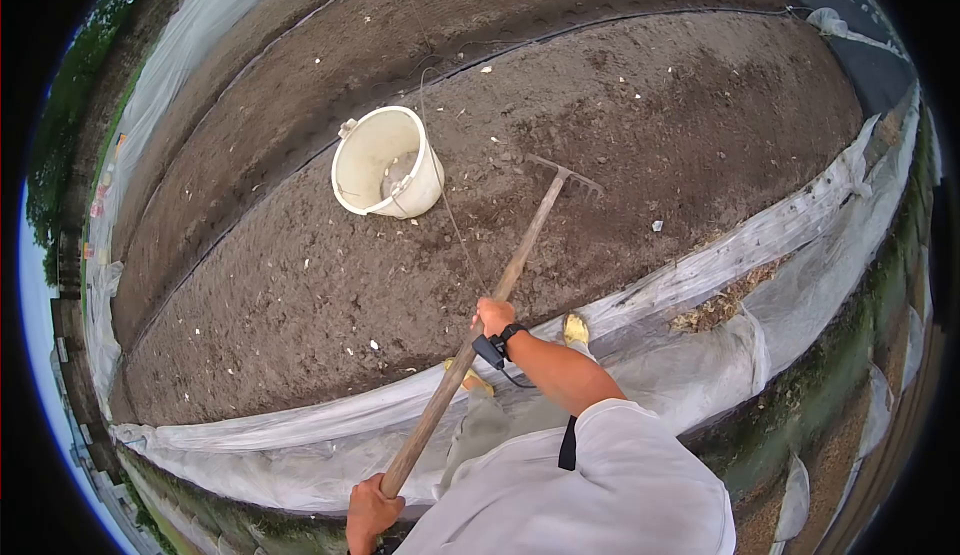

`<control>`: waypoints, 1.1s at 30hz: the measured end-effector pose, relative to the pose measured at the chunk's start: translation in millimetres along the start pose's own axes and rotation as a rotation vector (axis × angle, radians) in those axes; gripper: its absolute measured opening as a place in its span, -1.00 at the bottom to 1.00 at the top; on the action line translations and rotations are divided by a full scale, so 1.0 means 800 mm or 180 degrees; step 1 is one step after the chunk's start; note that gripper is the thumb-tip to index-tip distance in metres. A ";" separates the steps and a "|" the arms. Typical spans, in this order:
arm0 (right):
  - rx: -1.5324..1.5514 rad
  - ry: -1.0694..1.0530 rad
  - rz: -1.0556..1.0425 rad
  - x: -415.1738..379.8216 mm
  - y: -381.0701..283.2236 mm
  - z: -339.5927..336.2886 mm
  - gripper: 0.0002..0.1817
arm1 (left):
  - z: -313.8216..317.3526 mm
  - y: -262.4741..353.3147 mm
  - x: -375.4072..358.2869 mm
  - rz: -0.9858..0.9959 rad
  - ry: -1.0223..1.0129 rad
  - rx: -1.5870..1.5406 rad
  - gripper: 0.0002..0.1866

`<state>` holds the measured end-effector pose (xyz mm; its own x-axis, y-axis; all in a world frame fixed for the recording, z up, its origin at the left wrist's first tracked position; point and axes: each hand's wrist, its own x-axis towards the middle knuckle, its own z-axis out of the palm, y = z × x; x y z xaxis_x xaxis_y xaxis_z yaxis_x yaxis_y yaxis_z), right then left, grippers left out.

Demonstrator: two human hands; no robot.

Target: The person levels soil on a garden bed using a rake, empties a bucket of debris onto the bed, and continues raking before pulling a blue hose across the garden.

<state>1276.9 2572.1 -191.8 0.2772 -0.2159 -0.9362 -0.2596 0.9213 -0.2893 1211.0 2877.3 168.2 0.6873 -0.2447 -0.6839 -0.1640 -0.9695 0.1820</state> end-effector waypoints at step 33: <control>0.0831 -0.0276 0.0465 -0.079 -0.010 0.006 -0.82 | -0.143 0.059 -0.016 0.0204 0.0522 0.0562 -0.68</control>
<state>1265.6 2579.9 -129.0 0.3353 -0.0571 -0.9404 -0.0592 0.9949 -0.0815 1275.3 2835.9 266.8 0.7748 -0.3144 -0.5485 -0.3222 -0.9428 0.0854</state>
